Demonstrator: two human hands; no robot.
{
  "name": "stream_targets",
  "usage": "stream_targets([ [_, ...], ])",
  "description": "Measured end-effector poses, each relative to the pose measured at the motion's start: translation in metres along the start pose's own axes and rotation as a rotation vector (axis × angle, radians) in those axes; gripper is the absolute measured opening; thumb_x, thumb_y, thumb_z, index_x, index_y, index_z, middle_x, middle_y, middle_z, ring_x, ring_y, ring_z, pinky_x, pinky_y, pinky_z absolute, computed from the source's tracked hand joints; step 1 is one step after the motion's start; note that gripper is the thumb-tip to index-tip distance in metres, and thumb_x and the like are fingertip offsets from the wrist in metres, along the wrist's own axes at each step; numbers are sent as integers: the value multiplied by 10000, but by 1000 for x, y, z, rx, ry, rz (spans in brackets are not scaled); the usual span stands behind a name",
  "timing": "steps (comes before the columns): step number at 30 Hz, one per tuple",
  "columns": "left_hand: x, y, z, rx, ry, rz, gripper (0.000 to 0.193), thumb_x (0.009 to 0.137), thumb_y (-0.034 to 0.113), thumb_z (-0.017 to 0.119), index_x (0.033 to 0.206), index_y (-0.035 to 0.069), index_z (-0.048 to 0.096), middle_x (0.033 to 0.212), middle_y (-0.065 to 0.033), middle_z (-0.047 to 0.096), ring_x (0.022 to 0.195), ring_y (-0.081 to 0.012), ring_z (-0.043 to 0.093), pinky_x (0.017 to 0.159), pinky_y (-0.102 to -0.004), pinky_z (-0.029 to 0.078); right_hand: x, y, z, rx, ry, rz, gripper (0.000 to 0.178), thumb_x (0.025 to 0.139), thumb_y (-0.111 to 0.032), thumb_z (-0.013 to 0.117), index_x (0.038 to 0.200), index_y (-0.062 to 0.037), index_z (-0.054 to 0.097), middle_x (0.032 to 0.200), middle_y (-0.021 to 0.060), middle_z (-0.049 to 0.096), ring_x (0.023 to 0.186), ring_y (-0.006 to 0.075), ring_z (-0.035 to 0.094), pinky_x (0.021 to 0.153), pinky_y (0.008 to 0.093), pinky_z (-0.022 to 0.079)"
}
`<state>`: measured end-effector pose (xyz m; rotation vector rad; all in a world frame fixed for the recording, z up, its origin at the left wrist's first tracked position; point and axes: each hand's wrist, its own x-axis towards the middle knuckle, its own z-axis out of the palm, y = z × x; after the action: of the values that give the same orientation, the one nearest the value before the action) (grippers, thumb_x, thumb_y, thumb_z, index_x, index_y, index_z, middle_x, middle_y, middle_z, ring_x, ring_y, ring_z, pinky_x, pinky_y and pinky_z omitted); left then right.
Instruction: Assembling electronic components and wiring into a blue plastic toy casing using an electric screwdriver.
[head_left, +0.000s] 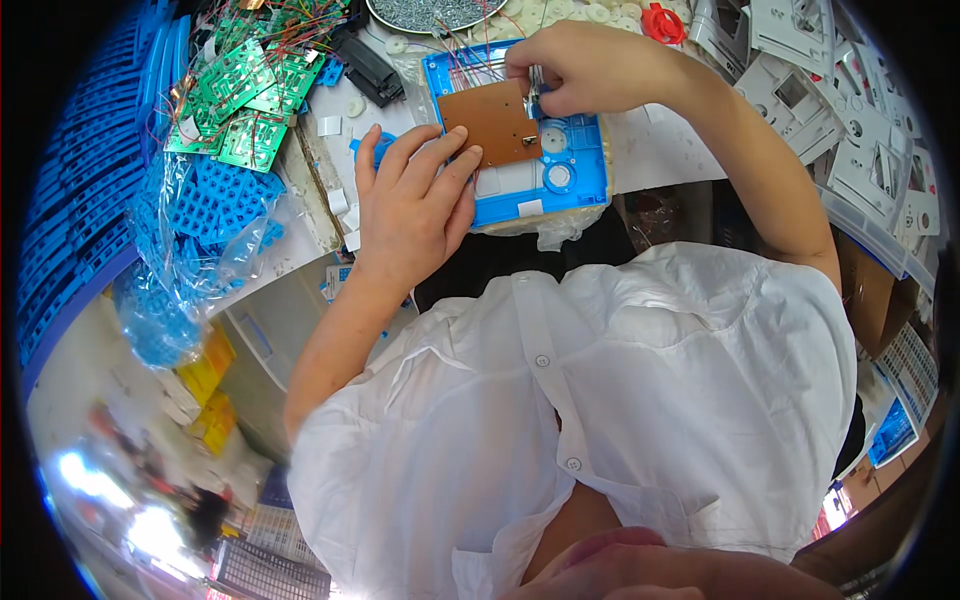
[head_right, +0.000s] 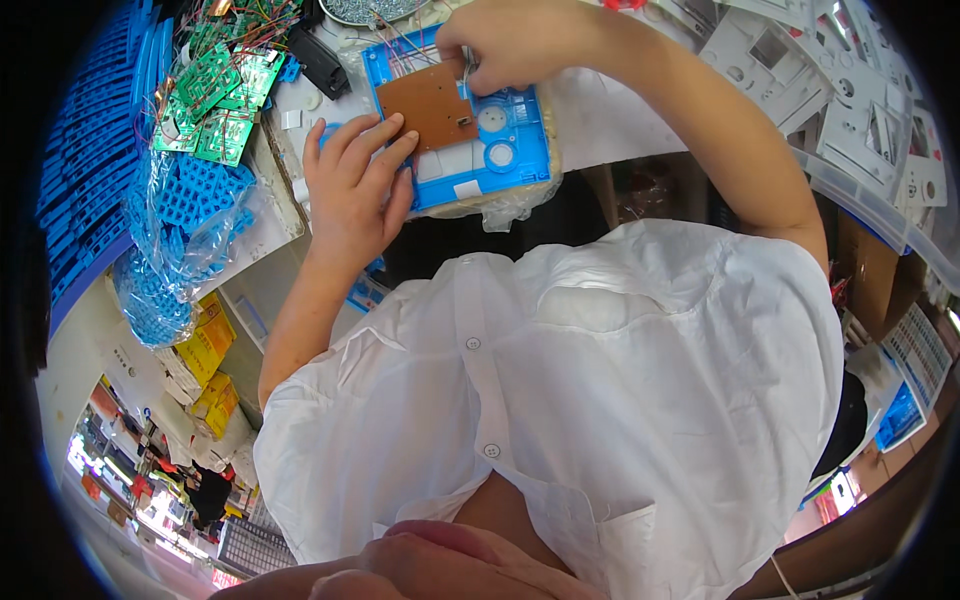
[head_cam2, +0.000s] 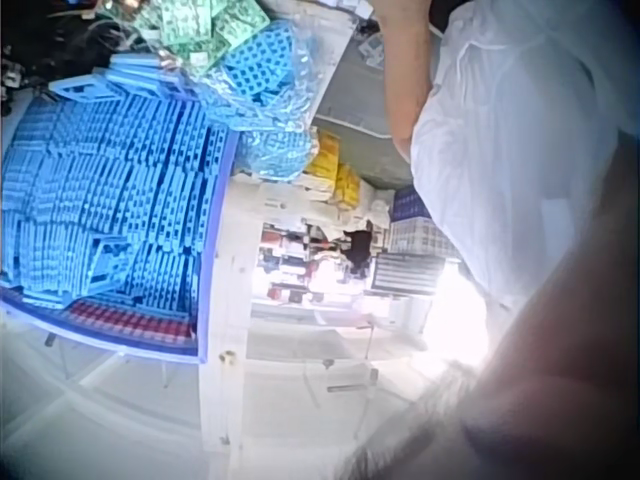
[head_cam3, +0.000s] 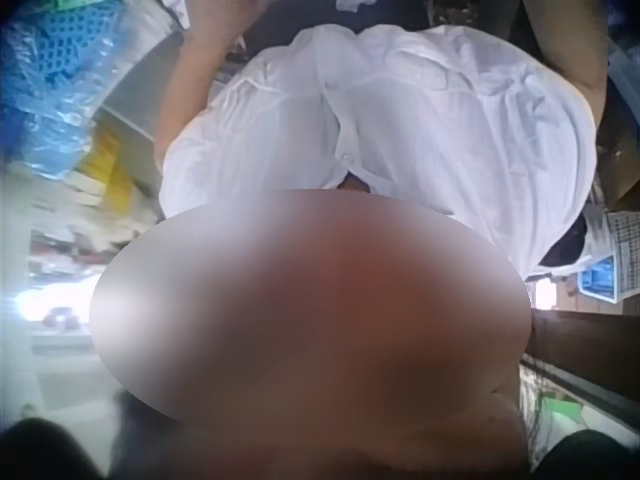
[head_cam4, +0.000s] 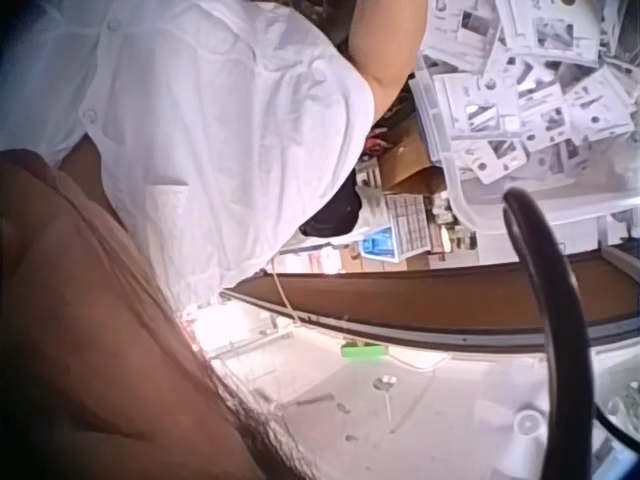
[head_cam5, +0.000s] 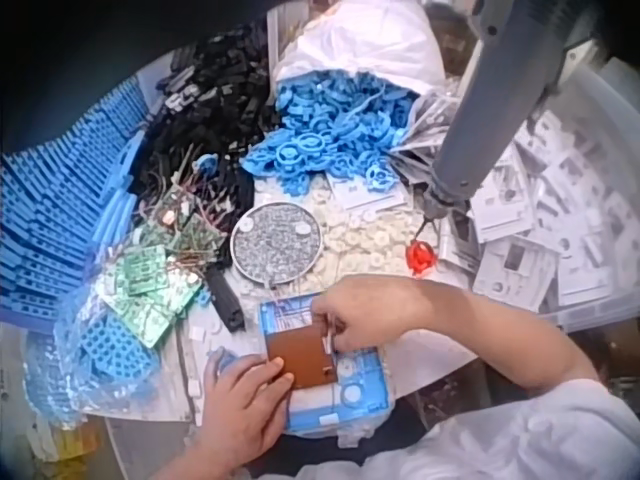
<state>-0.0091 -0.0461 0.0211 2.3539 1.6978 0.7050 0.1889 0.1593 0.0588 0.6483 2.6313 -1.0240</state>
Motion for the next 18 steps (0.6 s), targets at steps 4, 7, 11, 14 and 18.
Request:
stream_targets([
  [4,8,7,-6,65,-59,7,449,829,111,734,1274,142,674,1329,-37,634,1245,-279,576,1163,-589,268,-10,3,6,-136,170,-83,121,834,-77,672,949,-51,701,755,148,689,717,301,709,683,438,548],
  [7,10,9,-10,118,-85,15,462,842,115,729,1300,135,666,1368,-38,621,1282,-271,565,1165,-594,262,-20,-7,10,-476,257,-134,109,848,-103,688,941,-47,681,763,154,696,721,323,708,651,438,551],
  [11,16,10,-9,91,-134,49,457,853,113,716,1307,114,660,1425,-41,601,1346,-246,538,1178,-578,263,-50,-32,17,-548,224,-118,124,835,-131,705,914,-45,665,779,144,701,747,321,709,638,430,552],
  [14,18,12,-9,119,-160,71,458,847,125,711,1301,98,656,1440,-44,595,1367,-230,524,1182,-566,270,-74,-43,27,-433,247,-123,116,827,-119,713,910,-46,678,778,135,700,762,299,717,658,412,572],
  [18,19,9,-9,121,-157,77,470,841,174,709,1302,97,651,1425,-45,601,1359,-226,521,1170,-560,289,-97,-49,55,-191,265,-34,117,887,-126,709,933,-58,626,641,135,645,599,357,657,568,452,513],
])
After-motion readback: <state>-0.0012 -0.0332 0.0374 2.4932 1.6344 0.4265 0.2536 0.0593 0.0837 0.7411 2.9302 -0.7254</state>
